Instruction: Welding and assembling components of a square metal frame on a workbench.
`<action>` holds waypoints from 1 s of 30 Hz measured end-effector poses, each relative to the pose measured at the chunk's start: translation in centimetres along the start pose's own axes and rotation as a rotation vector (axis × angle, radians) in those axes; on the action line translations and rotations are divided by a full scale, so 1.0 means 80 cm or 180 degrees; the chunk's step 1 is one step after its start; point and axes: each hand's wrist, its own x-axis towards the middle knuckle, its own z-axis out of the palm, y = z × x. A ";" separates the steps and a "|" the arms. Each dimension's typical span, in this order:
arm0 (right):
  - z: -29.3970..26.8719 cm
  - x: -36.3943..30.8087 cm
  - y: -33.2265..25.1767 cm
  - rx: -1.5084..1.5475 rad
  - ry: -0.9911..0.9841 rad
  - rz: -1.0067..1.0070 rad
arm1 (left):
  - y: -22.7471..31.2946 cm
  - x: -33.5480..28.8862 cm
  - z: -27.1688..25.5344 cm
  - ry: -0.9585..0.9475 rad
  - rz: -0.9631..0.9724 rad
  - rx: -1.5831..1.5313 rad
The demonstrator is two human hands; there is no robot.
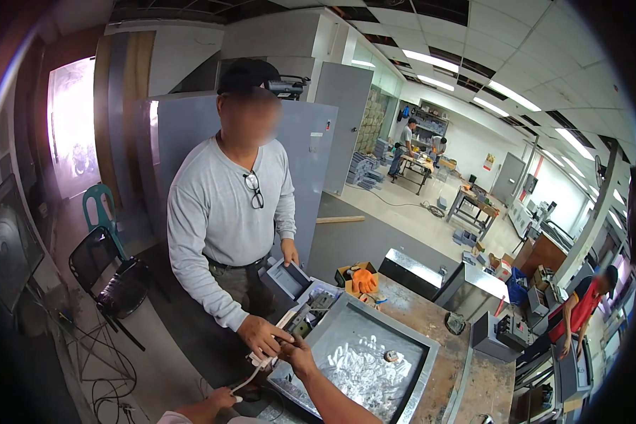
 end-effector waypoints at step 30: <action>-0.329 -0.543 0.240 -0.1721 0.1621 0.2319 | 0.029 -0.014 0.061 -0.0701 0.1048 0.0307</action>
